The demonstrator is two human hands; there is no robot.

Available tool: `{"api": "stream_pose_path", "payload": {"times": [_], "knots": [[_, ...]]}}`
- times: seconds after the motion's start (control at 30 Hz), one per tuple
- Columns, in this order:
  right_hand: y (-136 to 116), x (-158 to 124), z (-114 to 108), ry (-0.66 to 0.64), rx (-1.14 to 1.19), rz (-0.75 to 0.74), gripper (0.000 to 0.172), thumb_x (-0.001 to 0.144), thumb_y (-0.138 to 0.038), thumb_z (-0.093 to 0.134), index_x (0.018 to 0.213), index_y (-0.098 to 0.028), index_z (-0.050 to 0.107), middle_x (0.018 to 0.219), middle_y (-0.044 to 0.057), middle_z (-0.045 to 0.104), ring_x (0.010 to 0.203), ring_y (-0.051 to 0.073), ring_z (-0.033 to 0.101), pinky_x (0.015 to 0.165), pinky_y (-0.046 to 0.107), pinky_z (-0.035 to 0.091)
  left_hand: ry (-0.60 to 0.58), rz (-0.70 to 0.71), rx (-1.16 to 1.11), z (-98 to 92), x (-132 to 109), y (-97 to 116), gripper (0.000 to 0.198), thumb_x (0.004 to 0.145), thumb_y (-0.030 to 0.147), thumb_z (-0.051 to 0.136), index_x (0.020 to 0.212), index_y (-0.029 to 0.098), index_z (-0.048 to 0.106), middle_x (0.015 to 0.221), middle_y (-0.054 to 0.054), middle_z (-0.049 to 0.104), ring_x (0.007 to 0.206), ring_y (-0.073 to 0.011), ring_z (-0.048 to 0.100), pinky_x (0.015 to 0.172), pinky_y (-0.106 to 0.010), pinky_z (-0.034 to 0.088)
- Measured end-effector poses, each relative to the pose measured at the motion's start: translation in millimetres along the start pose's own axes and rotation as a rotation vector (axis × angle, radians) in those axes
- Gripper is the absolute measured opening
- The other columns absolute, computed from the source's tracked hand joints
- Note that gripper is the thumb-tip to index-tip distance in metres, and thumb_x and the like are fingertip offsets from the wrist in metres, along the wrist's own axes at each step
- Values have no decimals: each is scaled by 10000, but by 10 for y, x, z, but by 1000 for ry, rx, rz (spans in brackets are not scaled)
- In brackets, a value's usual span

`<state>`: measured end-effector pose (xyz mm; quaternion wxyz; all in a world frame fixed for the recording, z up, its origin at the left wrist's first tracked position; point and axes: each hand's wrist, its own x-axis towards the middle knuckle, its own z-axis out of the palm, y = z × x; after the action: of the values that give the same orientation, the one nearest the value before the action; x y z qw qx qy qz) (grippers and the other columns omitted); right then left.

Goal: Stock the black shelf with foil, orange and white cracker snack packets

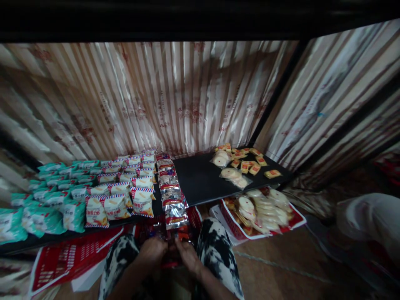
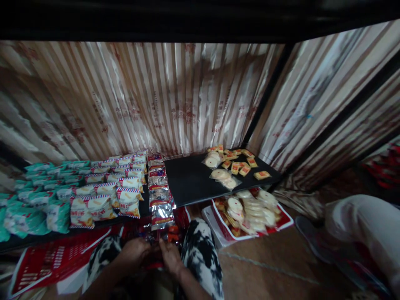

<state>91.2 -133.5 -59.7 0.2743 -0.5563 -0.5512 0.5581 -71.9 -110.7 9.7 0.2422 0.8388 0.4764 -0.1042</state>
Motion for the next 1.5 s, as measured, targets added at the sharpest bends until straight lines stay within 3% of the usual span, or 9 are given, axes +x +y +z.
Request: {"api": "stream_pose_path", "payload": {"times": [0.13, 0.33, 0.53, 0.7, 0.8, 0.97, 1.17, 1.33, 1.5], "knots": [[-163, -100, -20, -29, 103, -87, 686, 792, -708, 321, 1057, -187, 681, 985, 85, 696, 962, 231, 606, 906, 349, 408, 182, 41, 53, -458, -240, 138, 312, 863, 174, 342, 849, 202, 652, 906, -65, 676, 899, -190, 605, 786, -284, 443], [-358, -347, 26, -78, 363, -165, 637, 793, -658, 436, 1252, -229, 542, 1292, 67, 543, 1214, 222, 453, 1040, 359, 295, 275, 100, 116, -723, -437, 250, 315, 861, 128, 338, 842, 200, 645, 865, -59, 663, 855, -193, 600, 768, -298, 440], [-477, -400, 139, 82, 193, -255, 485, 783, -605, 502, 883, -159, 664, 739, 18, 632, 684, 153, 547, 664, 269, 435, 330, 163, 132, -885, -482, 367, 302, 862, 140, 357, 860, 191, 654, 849, -72, 661, 857, -212, 606, 802, -351, 467], [-641, -287, -27, 183, 368, -230, 474, 729, -639, 542, 765, -170, 606, 629, -19, 566, 579, 115, 475, 585, 240, 399, 802, 158, 0, -875, -439, 313, 366, 875, 214, 391, 1217, 206, 521, 1314, -85, 502, 1254, -226, 410, 1043, -412, 360], [-748, -243, -228, 253, 515, -143, 490, 668, -647, 604, 777, -169, 595, 644, -4, 599, 594, 135, 518, 591, 252, 414, 998, 30, -190, -747, -372, 261, 378, 877, 261, 386, 1231, 187, 495, 1355, -96, 457, 1288, -223, 374, 1070, -430, 339], [-890, -203, -488, 326, 676, -63, 484, 596, -626, 679, 764, -182, 586, 618, -9, 630, 535, 145, 547, 579, 271, 428, 757, -120, -737, -434, -144, 271, 477, 836, 335, 417, 1272, 141, 411, 1260, -145, 536, 1108, -209, 558, 878, -362, 513], [-920, -86, -616, 278, 677, -88, 444, 616, -585, 692, 778, -183, 596, 675, 10, 673, 600, 166, 598, 604, 273, 440, 430, -111, -1121, -130, 225, 387, 603, 831, 286, 414, 1368, 88, 225, 1039, -120, 675, 948, -177, 644, 856, -282, 500], [-919, 42, -691, 225, 668, -107, 428, 685, -554, 657, 906, -190, 608, 822, 42, 703, 736, 207, 644, 693, 311, 469, 561, -188, -1195, -10, 514, 370, 577, 793, 304, 458, 1313, 82, 347, 1133, -159, 639, 1021, -224, 615, 890, -315, 481], [-886, 243, -801, 251, 627, -84, 460, 672, -548, 664, 974, -208, 596, 885, 60, 703, 816, 249, 648, 713, 347, 487, 638, -219, -1116, -137, 773, 323, 574, 815, 357, 442, 1334, 124, 370, 1116, -115, 652, 1010, -221, 618, 863, -296, 497]]}}
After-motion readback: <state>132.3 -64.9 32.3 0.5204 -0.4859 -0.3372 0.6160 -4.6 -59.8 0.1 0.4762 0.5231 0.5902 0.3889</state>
